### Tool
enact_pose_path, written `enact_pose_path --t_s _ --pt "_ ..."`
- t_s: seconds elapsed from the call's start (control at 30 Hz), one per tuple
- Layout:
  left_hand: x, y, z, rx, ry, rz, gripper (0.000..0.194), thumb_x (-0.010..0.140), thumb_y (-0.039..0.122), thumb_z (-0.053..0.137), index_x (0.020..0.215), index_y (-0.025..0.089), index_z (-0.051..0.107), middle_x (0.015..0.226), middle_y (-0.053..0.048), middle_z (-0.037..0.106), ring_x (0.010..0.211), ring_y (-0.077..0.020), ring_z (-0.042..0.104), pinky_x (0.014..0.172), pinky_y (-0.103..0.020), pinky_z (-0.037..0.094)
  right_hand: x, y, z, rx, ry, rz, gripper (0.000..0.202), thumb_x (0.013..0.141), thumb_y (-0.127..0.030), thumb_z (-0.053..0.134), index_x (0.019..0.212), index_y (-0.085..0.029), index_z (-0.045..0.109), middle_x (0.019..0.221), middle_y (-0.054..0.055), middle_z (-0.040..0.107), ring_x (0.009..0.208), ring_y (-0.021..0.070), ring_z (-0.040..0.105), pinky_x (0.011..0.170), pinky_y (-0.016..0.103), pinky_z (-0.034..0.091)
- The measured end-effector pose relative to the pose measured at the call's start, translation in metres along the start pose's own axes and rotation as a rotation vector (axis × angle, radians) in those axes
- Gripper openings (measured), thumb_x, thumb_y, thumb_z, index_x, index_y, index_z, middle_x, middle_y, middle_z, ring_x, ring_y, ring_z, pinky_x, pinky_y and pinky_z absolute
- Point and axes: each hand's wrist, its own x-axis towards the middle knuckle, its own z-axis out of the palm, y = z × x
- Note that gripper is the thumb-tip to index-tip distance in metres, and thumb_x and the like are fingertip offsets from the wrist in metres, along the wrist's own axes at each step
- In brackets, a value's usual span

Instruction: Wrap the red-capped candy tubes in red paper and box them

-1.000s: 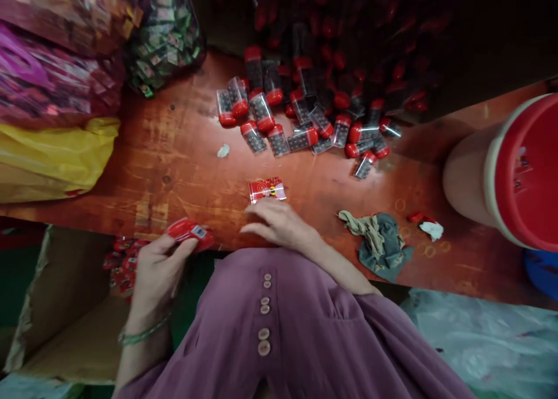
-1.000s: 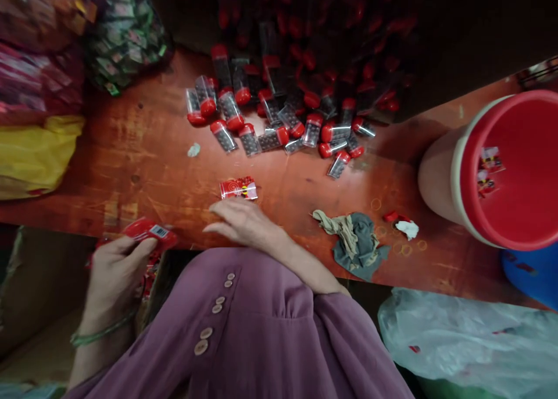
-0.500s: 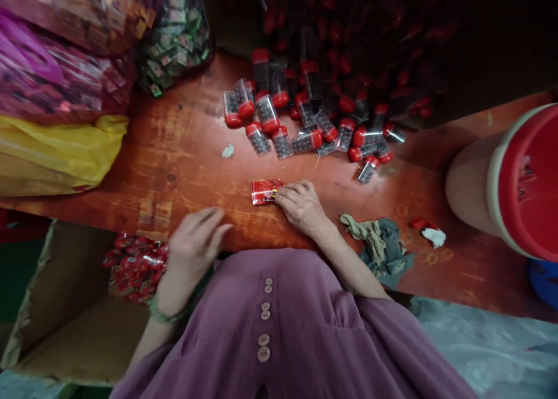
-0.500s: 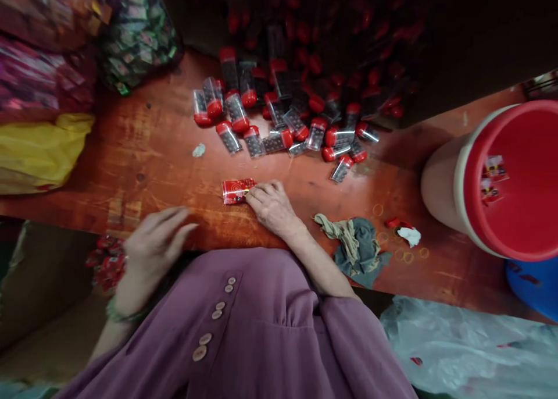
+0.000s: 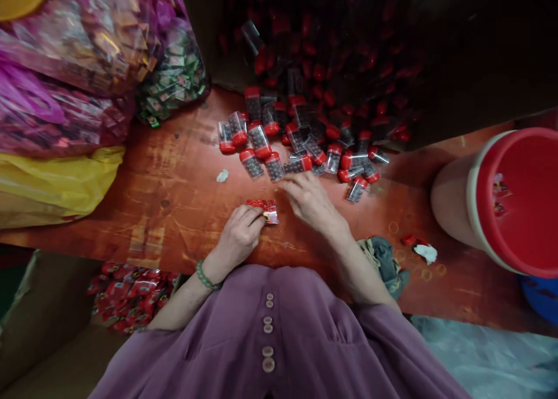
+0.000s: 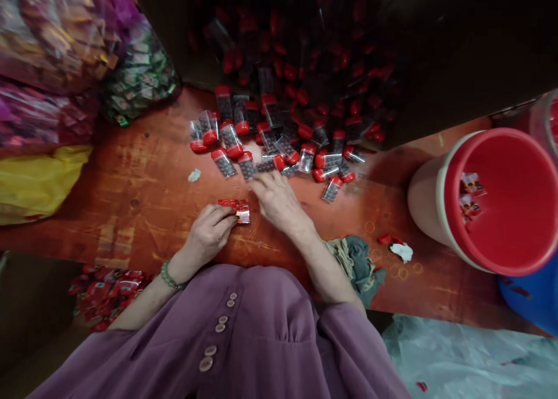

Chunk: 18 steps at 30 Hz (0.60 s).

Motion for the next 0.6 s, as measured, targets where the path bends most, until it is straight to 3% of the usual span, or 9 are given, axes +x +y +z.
enact_pose_path --t_s 0.07,0.27,0.47,0.6 --pt "0.003 -0.001 0.000 -0.035 -0.027 -0.028 0.015 0.089 0.007 0.055 0.084 0.013 0.067 0.092 -0.011 0.070 0.080 -0.0199 0.058 0.073 -0.033 0.054 0.019 0.004 -0.007 -0.170 -0.030 0.065 0.040 0.093 -0.001 0.039 0.126 -0.012 0.059 0.131 0.018 0.059 0.110 0.0303 0.048 0.088 0.045 0.043" --pt "0.008 -0.001 -0.004 -0.041 -0.155 -0.116 0.019 0.094 0.011 0.048 0.096 0.013 0.067 0.090 -0.009 0.067 0.082 -0.0196 0.058 0.075 -0.030 0.051 0.048 0.007 -0.011 -0.368 -0.153 0.012 0.036 0.096 -0.005 0.031 0.120 -0.008 0.057 0.112 0.020 0.060 0.103 0.0294 0.052 0.084 0.044 0.043" --pt "0.019 0.002 -0.011 0.019 -0.289 -0.197 0.025 0.096 0.018 0.048 0.080 0.014 0.067 0.080 -0.008 0.064 0.075 -0.0189 0.057 0.073 -0.030 0.048 0.015 0.013 -0.020 -0.287 -0.065 0.066 0.030 0.096 -0.006 0.034 0.109 -0.015 0.059 0.104 0.013 0.060 0.094 0.0240 0.057 0.080 0.038 0.048" --pt "0.028 0.004 -0.013 0.053 -0.374 -0.250 0.023 0.093 0.015 0.051 0.076 0.013 0.067 0.079 -0.010 0.065 0.075 -0.0209 0.060 0.069 -0.032 0.048 -0.004 0.021 -0.014 -0.135 -0.058 0.106 0.037 0.092 -0.005 0.039 0.123 -0.017 0.054 0.124 0.014 0.055 0.104 0.0242 0.058 0.079 0.036 0.053"
